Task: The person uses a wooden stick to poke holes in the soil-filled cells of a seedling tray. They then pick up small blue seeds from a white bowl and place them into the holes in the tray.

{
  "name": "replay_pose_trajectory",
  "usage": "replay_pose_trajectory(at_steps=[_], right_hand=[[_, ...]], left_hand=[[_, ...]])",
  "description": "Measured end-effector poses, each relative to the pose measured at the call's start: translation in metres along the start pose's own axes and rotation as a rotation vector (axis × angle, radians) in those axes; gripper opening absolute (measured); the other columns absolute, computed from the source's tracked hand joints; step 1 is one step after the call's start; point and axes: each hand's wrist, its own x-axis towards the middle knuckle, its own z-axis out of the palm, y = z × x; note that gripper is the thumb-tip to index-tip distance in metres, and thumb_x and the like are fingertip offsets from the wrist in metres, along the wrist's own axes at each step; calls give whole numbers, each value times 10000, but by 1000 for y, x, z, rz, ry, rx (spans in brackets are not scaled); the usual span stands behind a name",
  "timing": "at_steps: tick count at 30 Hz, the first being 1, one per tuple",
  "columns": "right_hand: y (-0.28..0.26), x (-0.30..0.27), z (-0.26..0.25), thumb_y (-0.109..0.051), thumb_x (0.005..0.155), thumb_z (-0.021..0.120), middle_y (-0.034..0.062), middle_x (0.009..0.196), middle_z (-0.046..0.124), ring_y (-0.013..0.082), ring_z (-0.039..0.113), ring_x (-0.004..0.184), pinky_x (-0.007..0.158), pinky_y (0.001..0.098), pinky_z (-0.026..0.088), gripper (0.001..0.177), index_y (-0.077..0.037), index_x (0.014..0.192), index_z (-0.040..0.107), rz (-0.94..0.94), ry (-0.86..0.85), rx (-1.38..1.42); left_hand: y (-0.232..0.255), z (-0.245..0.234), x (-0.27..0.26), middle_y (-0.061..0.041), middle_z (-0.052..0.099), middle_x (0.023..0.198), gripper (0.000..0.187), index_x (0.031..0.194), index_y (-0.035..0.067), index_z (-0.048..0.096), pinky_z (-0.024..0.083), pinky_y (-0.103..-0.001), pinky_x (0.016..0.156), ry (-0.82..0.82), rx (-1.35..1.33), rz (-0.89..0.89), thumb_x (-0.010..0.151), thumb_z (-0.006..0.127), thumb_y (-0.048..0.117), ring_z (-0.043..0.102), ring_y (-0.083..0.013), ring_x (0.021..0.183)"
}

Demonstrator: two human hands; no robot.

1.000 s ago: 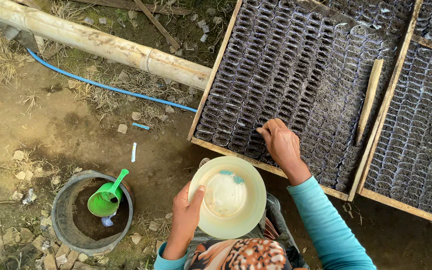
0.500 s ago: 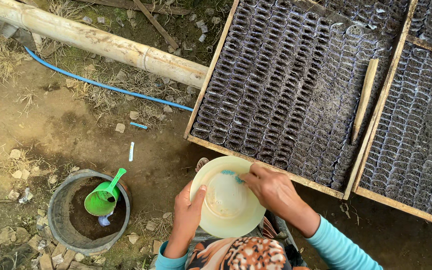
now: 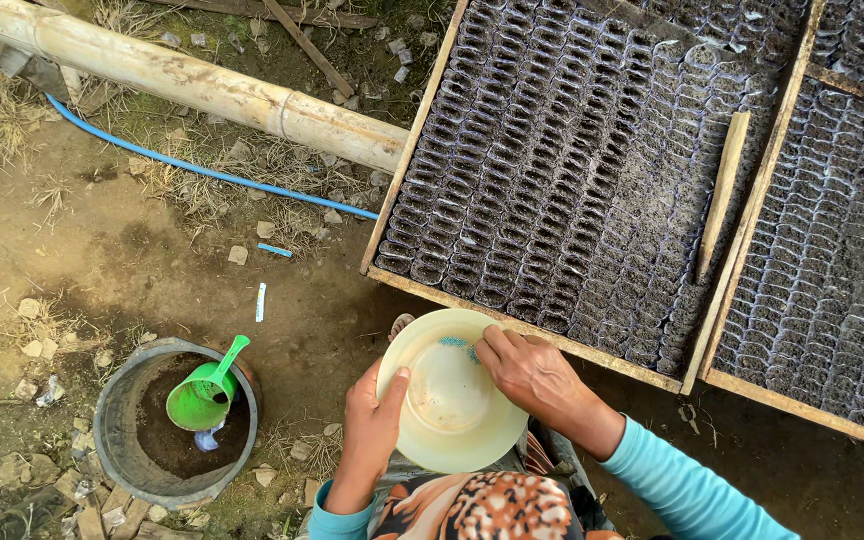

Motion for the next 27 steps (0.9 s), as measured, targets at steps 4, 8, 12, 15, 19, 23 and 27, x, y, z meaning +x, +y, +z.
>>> replay_pose_trajectory(at_steps=[4, 8, 12, 15, 19, 23, 27], right_hand=[[10, 1, 9, -141, 1031, 462, 40, 835, 464, 214, 520, 572, 463, 372, 433, 66, -120, 985, 504, 86, 16, 361], [36, 14, 10, -137, 1033, 482, 33, 815, 531, 151, 436, 515, 393, 334, 349, 124, -121, 912, 504, 407, 142, 635], [61, 29, 19, -308, 1043, 487, 58, 879, 589, 291, 537, 630, 560, 468, 408, 200, -145, 932, 517, 698, 39, 632], [68, 33, 41, -322, 1052, 513, 52, 855, 565, 295, 511, 601, 541, 450, 382, 237, -147, 893, 494, 728, 45, 562], [71, 34, 55, -349, 1048, 524, 58, 864, 575, 317, 543, 634, 590, 471, 398, 251, -155, 890, 517, 767, -15, 549], [72, 35, 61, -354, 1022, 574, 36, 874, 593, 304, 564, 678, 596, 473, 396, 247, -158, 876, 542, 780, -5, 562], [73, 34, 66, -366, 1011, 583, 18, 879, 596, 260, 560, 688, 627, 444, 412, 246, -157, 882, 568, 825, -9, 592]], left_hand=[[-6, -2, 2, -7, 754, 863, 304, 1088, 89, 760, 498, -299, 669, 16, 39, 30, 931, 577, 274, 600, -108, 781], [-9, -2, 1, -27, 765, 928, 328, 1139, 79, 749, 513, -315, 684, 20, -4, 22, 937, 571, 267, 619, -121, 820], [-12, -2, 0, -34, 778, 991, 361, 1189, 82, 740, 535, -331, 708, 14, -28, 21, 934, 566, 270, 643, -128, 866], [-11, -2, -1, -29, 772, 997, 342, 1170, 74, 739, 529, -324, 722, 18, -23, 39, 938, 561, 250, 631, -122, 875], [-8, -3, -5, -37, 771, 958, 352, 1179, 75, 741, 524, -324, 676, 7, -47, 4, 945, 552, 258, 634, -130, 835], [-13, -3, -3, -28, 773, 942, 338, 1148, 86, 749, 521, -325, 683, 34, 3, -18, 933, 565, 270, 640, -128, 831], [-14, -3, -3, -37, 777, 969, 346, 1164, 83, 743, 529, -330, 693, 28, -2, 2, 934, 564, 268, 655, -136, 854]])
